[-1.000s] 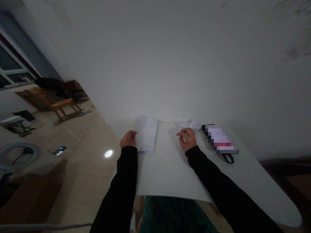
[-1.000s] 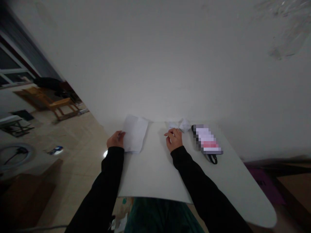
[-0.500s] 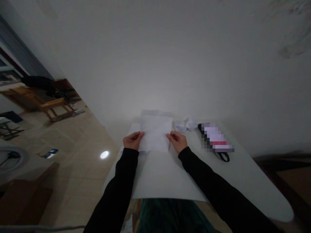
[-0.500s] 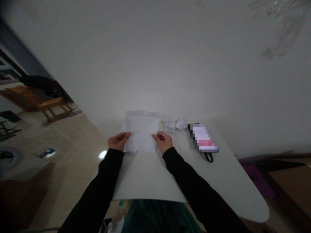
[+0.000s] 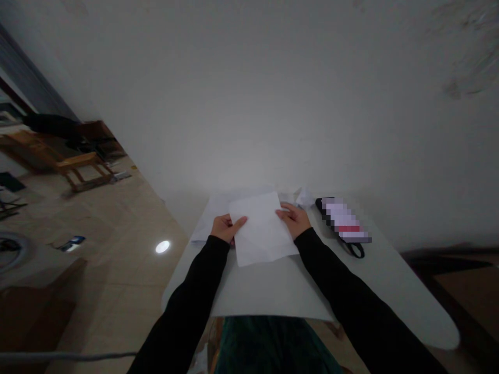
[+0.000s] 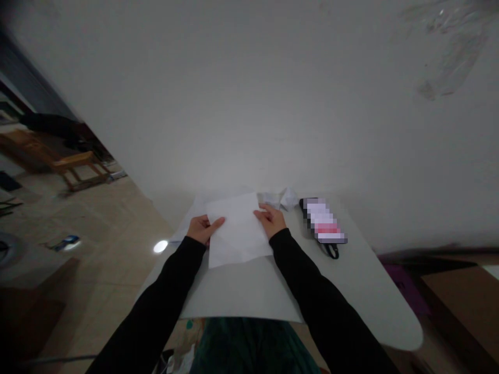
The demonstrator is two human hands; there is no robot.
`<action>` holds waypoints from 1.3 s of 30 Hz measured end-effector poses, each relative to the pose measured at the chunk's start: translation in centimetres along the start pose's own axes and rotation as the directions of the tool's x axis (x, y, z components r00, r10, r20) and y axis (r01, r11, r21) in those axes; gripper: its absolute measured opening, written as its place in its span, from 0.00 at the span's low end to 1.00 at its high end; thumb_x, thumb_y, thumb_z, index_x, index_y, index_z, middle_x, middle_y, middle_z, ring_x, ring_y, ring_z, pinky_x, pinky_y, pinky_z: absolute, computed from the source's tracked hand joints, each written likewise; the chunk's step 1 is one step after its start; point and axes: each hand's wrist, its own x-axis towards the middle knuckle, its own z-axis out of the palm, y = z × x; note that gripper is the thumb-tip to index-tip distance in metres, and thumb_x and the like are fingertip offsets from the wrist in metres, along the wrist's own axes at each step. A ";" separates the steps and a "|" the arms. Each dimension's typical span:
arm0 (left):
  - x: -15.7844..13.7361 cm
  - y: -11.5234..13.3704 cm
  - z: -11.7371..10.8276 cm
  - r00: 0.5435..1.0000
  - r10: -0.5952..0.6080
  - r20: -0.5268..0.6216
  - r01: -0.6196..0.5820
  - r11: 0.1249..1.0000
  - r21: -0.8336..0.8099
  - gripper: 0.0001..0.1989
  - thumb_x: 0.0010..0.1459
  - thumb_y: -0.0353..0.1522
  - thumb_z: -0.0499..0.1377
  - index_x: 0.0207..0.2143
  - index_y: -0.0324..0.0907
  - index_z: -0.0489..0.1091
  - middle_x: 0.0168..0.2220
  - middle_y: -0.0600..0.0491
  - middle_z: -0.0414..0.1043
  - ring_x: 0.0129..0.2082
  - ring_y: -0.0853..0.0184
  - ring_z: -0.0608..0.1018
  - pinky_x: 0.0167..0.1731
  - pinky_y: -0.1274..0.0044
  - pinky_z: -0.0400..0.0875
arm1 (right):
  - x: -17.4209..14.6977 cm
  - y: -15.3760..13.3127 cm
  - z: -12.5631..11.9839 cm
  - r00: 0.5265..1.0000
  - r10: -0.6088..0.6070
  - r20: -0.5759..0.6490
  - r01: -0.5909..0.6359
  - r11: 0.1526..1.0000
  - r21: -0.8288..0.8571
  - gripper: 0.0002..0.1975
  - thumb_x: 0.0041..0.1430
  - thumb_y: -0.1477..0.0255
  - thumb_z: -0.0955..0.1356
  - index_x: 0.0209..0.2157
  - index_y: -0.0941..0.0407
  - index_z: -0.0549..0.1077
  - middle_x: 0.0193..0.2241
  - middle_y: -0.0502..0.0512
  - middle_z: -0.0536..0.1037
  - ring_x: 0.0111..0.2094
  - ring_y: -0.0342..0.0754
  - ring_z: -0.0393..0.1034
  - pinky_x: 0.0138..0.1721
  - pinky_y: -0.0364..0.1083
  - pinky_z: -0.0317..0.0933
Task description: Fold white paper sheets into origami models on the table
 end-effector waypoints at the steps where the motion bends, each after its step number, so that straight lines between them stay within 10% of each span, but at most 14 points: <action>1: 0.1 0.0 -0.1 1.000 -0.011 0.006 0.011 1.000 -0.012 0.21 0.33 0.45 0.68 0.22 0.35 0.71 0.14 0.55 0.69 0.10 0.73 0.67 0.09 0.82 0.59 | -0.1 -0.3 -0.3 1.000 -0.022 0.014 0.022 1.000 0.014 0.26 0.54 0.62 0.65 0.54 0.54 0.64 0.21 0.49 0.75 0.16 0.42 0.63 0.19 0.43 0.61; 8: 0.2 0.1 -0.4 0.997 -0.057 0.053 0.061 0.995 -0.079 0.22 0.34 0.42 0.69 0.28 0.34 0.73 0.25 0.49 0.77 0.20 0.67 0.76 0.21 0.77 0.72 | -0.6 -1.3 -1.6 0.868 -0.277 0.413 0.298 0.954 0.015 0.17 0.50 0.71 0.69 0.43 0.49 0.74 0.51 0.56 0.68 0.50 0.52 0.65 0.44 0.50 0.65; 13: -0.4 0.2 0.2 0.990 -0.051 0.135 0.059 0.997 -0.054 0.27 0.29 0.39 0.71 0.33 0.34 0.74 0.29 0.46 0.78 0.25 0.63 0.79 0.25 0.74 0.75 | -0.5 -1.2 -1.5 0.841 -0.360 0.404 0.366 0.928 0.065 0.08 0.46 0.67 0.73 0.32 0.50 0.79 0.44 0.55 0.75 0.45 0.51 0.70 0.47 0.53 0.63; 21: -0.3 1.5 -0.2 0.975 -0.012 0.222 -0.010 0.995 0.096 0.17 0.34 0.28 0.66 0.31 0.31 0.72 0.10 0.57 0.67 0.10 0.69 0.69 0.11 0.80 0.63 | -1.0 -1.8 -0.7 0.977 -0.210 0.032 0.212 0.970 -0.116 0.11 0.50 0.61 0.69 0.25 0.53 0.78 0.29 0.51 0.79 0.32 0.49 0.74 0.35 0.50 0.68; 24: -0.3 2.7 -0.1 0.970 0.093 0.225 -0.105 0.994 0.042 0.32 0.32 0.27 0.67 0.45 0.36 0.65 0.23 0.55 0.75 0.21 0.68 0.76 0.21 0.80 0.70 | -1.0 -2.0 -1.0 0.980 -0.184 -0.073 0.172 0.973 -0.152 0.14 0.49 0.59 0.69 0.22 0.55 0.77 0.24 0.51 0.78 0.27 0.48 0.72 0.29 0.47 0.67; 30: 0.5 7.6 -0.6 0.889 0.378 0.259 -0.391 0.920 0.001 0.12 0.56 0.38 0.55 0.38 0.39 0.65 0.44 0.43 0.73 0.40 0.64 0.77 0.40 0.71 0.71 | -1.2 -2.9 -1.5 0.977 -0.169 0.131 0.189 0.968 -0.163 0.14 0.50 0.59 0.68 0.21 0.55 0.76 0.23 0.51 0.78 0.25 0.46 0.71 0.25 0.45 0.64; 34: 1.7 10.0 0.0 0.781 0.227 0.581 -0.407 0.891 0.199 0.13 0.47 0.37 0.63 0.32 0.38 0.73 0.39 0.45 0.75 0.39 0.63 0.77 0.44 0.69 0.70 | -1.5 -3.7 -1.8 0.937 -0.172 0.305 0.224 0.964 -0.145 0.14 0.51 0.60 0.68 0.22 0.55 0.76 0.25 0.51 0.77 0.27 0.46 0.72 0.27 0.44 0.65; 39: 2.9 9.0 1.7 0.743 0.186 0.642 -0.405 0.890 0.211 0.12 0.43 0.37 0.65 0.29 0.39 0.75 0.31 0.50 0.76 0.31 0.67 0.77 0.36 0.74 0.72 | -1.3 -4.2 -2.2 0.940 -0.171 0.294 0.217 0.967 -0.131 0.11 0.50 0.63 0.69 0.24 0.57 0.76 0.24 0.51 0.77 0.26 0.45 0.71 0.27 0.43 0.64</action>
